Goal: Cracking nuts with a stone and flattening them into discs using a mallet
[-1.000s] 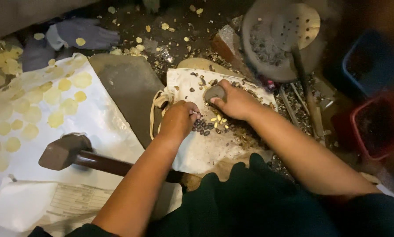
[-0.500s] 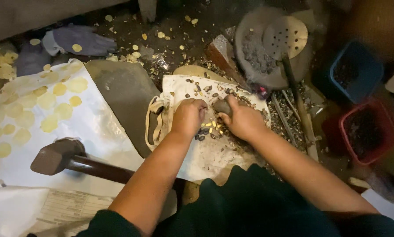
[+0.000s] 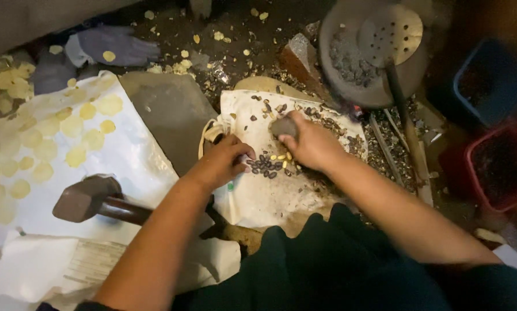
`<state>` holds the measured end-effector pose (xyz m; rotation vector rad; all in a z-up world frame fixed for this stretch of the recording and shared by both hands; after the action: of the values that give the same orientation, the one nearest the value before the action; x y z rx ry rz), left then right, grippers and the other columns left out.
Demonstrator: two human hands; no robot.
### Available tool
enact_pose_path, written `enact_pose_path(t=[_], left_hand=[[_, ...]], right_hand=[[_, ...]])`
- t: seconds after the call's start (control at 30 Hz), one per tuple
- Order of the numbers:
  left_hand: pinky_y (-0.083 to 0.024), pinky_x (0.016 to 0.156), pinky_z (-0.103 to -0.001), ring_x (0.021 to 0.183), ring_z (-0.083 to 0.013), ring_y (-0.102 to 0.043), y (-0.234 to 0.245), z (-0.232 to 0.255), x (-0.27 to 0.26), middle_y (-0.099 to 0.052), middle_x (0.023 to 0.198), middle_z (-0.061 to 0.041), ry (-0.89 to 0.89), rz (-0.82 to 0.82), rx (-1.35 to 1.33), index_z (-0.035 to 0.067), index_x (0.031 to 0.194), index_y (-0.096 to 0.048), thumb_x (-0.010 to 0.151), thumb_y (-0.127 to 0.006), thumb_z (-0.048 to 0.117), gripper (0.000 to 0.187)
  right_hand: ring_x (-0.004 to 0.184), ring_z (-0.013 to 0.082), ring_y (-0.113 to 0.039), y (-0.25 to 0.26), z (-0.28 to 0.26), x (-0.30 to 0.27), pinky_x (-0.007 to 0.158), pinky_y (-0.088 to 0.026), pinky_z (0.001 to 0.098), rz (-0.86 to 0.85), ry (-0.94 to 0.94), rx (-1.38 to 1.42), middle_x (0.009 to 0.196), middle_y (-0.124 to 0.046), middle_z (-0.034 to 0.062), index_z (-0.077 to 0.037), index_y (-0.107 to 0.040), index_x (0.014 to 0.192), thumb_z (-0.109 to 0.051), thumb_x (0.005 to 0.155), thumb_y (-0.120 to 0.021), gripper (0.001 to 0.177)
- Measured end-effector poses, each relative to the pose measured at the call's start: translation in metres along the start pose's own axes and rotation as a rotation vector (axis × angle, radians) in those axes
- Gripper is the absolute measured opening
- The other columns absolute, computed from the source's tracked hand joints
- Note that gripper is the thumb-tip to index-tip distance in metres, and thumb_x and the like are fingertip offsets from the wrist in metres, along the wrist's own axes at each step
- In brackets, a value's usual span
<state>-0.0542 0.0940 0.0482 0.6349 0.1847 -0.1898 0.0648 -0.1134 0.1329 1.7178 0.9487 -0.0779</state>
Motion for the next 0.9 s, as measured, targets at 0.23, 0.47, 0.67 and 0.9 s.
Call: enact_pose_path(t=[0.23, 0.47, 0.67, 0.9], left_hand=[[-0.055, 0.089, -0.049, 0.104, -0.0411, -0.068, 0.0, 0.009, 0.005, -0.062, 0.104, -0.016, 0.027, 0.031, 0.065, 0.018, 0.099, -0.074, 0.084, -0.081, 0.019, 0.016], [-0.057, 0.09, -0.043, 0.103, -0.0304, -0.073, -0.036, -0.013, 0.041, -0.073, 0.098, -0.007, 0.151, 0.216, 0.099, 0.027, 0.107, -0.077, 0.096, -0.068, 0.026, 0.015], [-0.057, 0.087, -0.043, 0.102, -0.0279, -0.071, -0.063, 0.01, 0.069, -0.069, 0.099, -0.003, 0.152, 0.44, 0.184, 0.028, 0.105, -0.076, 0.089, -0.076, 0.036, 0.017], [-0.056, 0.09, -0.05, 0.102, -0.0402, -0.069, -0.038, -0.004, 0.037, -0.065, 0.098, -0.012, 0.084, 0.33, 0.08, 0.016, 0.109, -0.067, 0.095, -0.062, 0.015, 0.014]], right_hand=[[0.117, 0.0535, -0.064, 0.015, 0.004, 0.016, 0.101, -0.048, 0.0614, -0.053, -0.045, -0.003, 0.118, -0.068, 0.0338, -0.017, -0.042, 0.143, -0.042, 0.1, -0.055, 0.051], [0.11, 0.0498, -0.068, 0.019, -0.013, -0.021, 0.097, -0.052, 0.0598, -0.103, -0.028, -0.208, 0.111, -0.071, 0.0304, -0.018, -0.042, 0.14, -0.043, 0.099, -0.054, 0.05], [0.108, 0.0492, -0.069, 0.02, -0.01, -0.024, 0.093, -0.053, 0.0608, -0.07, -0.065, -0.246, 0.11, -0.072, 0.0283, -0.02, -0.042, 0.138, -0.043, 0.098, -0.053, 0.047], [0.096, 0.0516, -0.071, -0.006, -0.019, -0.007, 0.083, -0.059, 0.0586, 0.114, 0.256, -0.3, 0.116, -0.064, 0.0274, -0.02, -0.042, 0.145, -0.028, 0.097, -0.061, 0.053]])
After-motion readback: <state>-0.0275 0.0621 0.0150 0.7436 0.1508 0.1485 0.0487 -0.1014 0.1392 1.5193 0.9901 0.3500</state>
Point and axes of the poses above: each hand's wrist, its own x-axis towards the middle knuckle, its own y-axis out of the back of the hand, z = x × y, the point moved 1 cm from there along x, towards the middle knuckle
